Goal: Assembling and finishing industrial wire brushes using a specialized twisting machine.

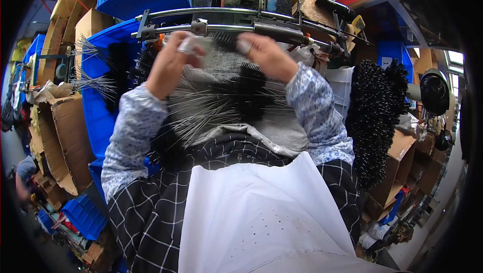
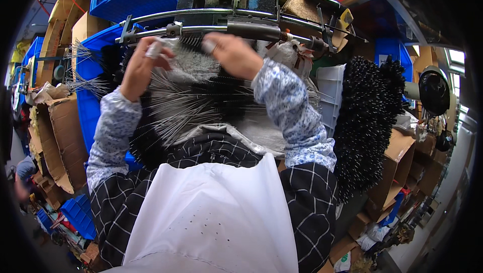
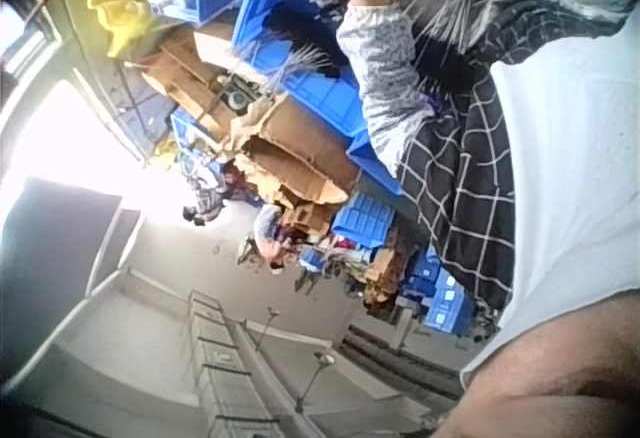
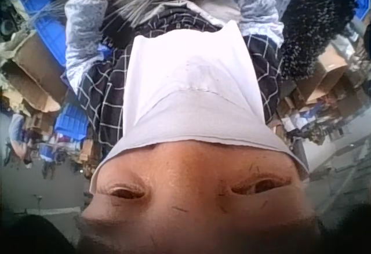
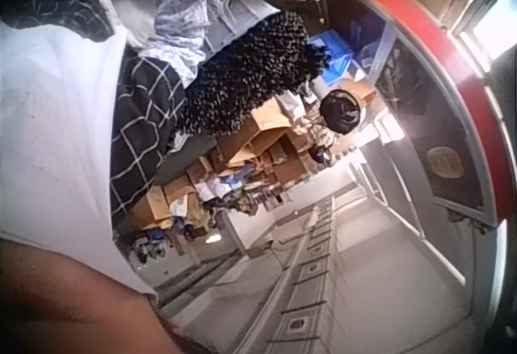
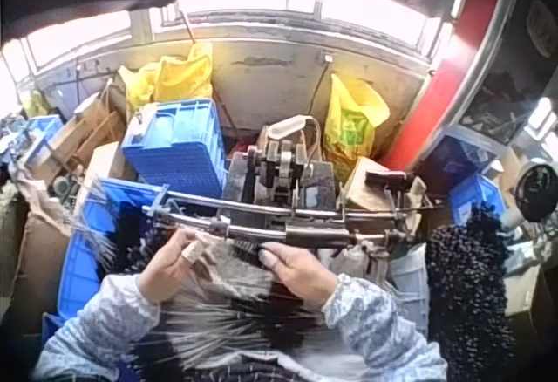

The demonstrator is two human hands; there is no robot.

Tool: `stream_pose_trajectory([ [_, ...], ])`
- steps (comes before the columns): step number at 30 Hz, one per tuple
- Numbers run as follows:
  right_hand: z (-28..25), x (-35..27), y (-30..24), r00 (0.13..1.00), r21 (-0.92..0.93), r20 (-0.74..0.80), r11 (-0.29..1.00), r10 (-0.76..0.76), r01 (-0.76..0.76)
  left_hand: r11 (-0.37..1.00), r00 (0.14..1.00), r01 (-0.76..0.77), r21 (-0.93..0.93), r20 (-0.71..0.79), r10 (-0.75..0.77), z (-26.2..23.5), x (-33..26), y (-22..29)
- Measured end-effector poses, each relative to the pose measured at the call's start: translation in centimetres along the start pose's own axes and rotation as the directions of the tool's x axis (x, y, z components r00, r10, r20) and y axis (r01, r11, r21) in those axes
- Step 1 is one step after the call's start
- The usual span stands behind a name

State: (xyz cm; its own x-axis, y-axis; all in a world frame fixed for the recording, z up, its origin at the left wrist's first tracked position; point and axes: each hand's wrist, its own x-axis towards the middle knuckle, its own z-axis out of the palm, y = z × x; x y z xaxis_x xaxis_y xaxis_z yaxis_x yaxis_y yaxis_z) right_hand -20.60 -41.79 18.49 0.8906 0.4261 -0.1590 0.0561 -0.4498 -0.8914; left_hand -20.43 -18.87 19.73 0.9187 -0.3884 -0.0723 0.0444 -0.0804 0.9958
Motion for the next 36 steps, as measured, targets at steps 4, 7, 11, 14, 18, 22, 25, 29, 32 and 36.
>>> stream_pose_trajectory([
  [4, -6.8, 4.1, 7.1, 0.753, -0.729, -0.593, 0.587, -0.284, -0.352, 0.764, 0.923, 0.042, 0.643, -0.318, 0.217, -9.2, -1.3, -4.1],
  [7, -7.2, 5.6, 7.9, 0.743, -0.727, -0.627, 0.517, -0.233, -0.451, 0.744, 0.940, 0.184, 0.643, -0.335, 0.057, -12.5, -2.9, -6.9],
  [11, -7.1, 6.0, 8.1, 0.755, -0.726, -0.624, 0.509, -0.203, -0.463, 0.732, 0.947, 0.252, 0.633, -0.317, -0.052, -12.7, -3.2, -7.8],
  [14, -7.1, 6.0, 7.9, 0.774, -0.723, -0.596, 0.564, -0.217, -0.399, 0.750, 0.930, 0.249, 0.613, -0.367, -0.009, -12.7, -3.4, -7.7],
  [18, -7.5, 6.7, 8.3, 0.791, -0.724, -0.588, 0.546, -0.169, -0.421, 0.777, 0.884, 0.235, 0.584, -0.462, 0.080, -13.1, -3.8, -5.7],
  [22, -9.2, 7.5, 10.4, 0.797, -0.757, -0.576, 0.488, -0.182, -0.436, 0.837, 0.787, -0.053, 0.545, -0.492, 0.371, -14.1, -2.7, -3.4],
  [25, -9.1, 8.0, 11.7, 0.840, -0.794, -0.514, 0.467, -0.173, -0.389, 0.812, 0.722, -0.166, 0.560, -0.492, 0.487, -14.8, -3.7, -0.6],
  [29, -8.7, 5.3, 9.7, 0.694, -0.686, -0.696, 0.455, -0.184, -0.568, 0.818, 0.703, -0.234, 0.526, -0.489, 0.516, -13.5, -5.9, 2.9],
  [32, -8.6, 4.6, 10.7, 0.679, -0.643, -0.722, 0.490, -0.132, -0.589, 0.722, 0.679, -0.264, 0.640, -0.408, 0.610, -12.0, -4.8, 2.9],
  [36, -7.9, 5.9, 10.9, 0.657, -0.566, -0.730, 0.705, -0.187, -0.427, 0.630, 0.557, -0.125, 0.767, -0.470, 0.684, -12.9, -3.6, 4.4],
])
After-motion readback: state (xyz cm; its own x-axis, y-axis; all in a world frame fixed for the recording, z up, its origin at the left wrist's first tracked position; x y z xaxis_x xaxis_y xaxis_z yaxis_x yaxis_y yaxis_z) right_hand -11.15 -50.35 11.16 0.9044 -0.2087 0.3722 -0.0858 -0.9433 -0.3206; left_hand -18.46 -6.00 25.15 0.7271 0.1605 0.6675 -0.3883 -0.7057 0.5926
